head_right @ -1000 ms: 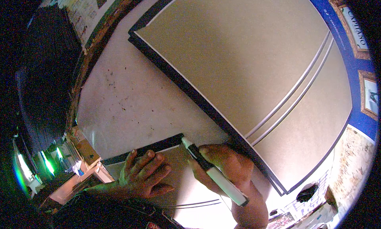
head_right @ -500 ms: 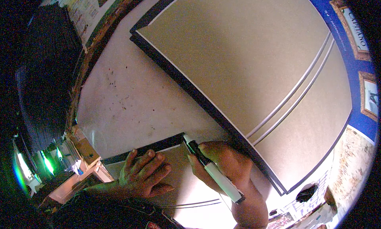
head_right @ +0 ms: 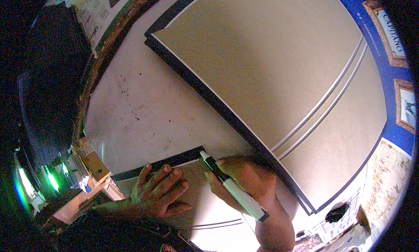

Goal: The person marks the edges of several folder covers with a pen, turning the folders over and opening them to mark specific points on the interior and spine.

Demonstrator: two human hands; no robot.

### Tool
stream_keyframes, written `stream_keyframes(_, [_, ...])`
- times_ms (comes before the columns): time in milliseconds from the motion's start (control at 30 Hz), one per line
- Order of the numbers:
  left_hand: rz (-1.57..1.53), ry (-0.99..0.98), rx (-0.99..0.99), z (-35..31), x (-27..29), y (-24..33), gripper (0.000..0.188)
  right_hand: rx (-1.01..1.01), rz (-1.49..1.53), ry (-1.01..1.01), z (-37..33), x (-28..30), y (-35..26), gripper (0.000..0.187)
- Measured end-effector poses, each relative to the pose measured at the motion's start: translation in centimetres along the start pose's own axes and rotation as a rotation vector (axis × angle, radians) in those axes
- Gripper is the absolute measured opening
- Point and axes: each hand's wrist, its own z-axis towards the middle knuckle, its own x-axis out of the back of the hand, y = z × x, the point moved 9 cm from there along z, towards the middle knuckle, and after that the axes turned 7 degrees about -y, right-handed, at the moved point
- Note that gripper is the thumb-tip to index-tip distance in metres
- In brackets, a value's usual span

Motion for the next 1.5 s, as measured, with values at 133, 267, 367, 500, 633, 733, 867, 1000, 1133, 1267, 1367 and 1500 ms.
stream_keyframes(133, [-0.020, 0.010, 0.000, -0.1, -0.1, 0.0, 0.062, -0.056, 0.115, -0.012, 0.4, 0.0, 0.3, 0.023])
stream_keyframes(267, [-0.003, 0.025, -0.004, -0.2, -0.1, 0.0, 0.063, 0.074, -0.222, -0.117, 1.1, -0.3, -1.1, 0.023])
stream_keyframes(367, [0.001, 0.004, -0.003, -0.1, -0.1, 0.1, 0.062, -0.032, -0.065, -0.031, 0.1, 0.1, 0.3, 0.024])
stream_keyframes(500, [0.011, 0.003, 0.002, 0.0, -0.1, 0.0, 0.061, -0.012, 0.032, 0.002, 0.1, 0.3, 0.3, 0.025])
stream_keyframes(633, [0.011, -0.006, 0.011, -0.1, -0.3, -0.1, 0.060, -0.028, 0.100, -0.081, 0.5, -0.1, 0.3, 0.024])
stream_keyframes(733, [0.012, 0.007, 0.006, -0.1, -0.1, 0.1, 0.060, 0.091, -0.154, -0.023, 0.3, 0.2, -0.5, 0.025])
stream_keyframes(867, [0.016, -0.001, 0.003, 0.0, 0.1, 0.1, 0.060, 0.013, 0.001, -0.054, 0.4, 0.2, 0.1, 0.025])
stream_keyframes(1000, [0.014, 0.007, 0.012, -0.1, 0.0, 0.0, 0.060, 0.023, -0.091, -0.045, 0.3, -0.1, -0.2, 0.025])
stream_keyframes(1133, [0.012, 0.015, 0.005, -0.1, 0.0, 0.0, 0.061, 0.053, 0.083, 0.020, 0.2, 0.2, 0.4, 0.025])
stream_keyframes(1267, [0.007, 0.011, 0.002, -0.1, 0.0, 0.1, 0.062, 0.008, 0.127, -0.022, 0.3, 0.0, 0.2, 0.026])
stream_keyframes(1367, [0.007, 0.010, 0.001, -0.1, -0.1, 0.1, 0.061, -0.001, 0.077, 0.052, -0.1, 0.6, 0.5, 0.025])
stream_keyframes(1500, [0.001, 0.004, 0.002, -0.1, -0.1, 0.0, 0.061, 0.076, 0.034, -0.049, -0.4, -0.1, 0.3, 0.024])
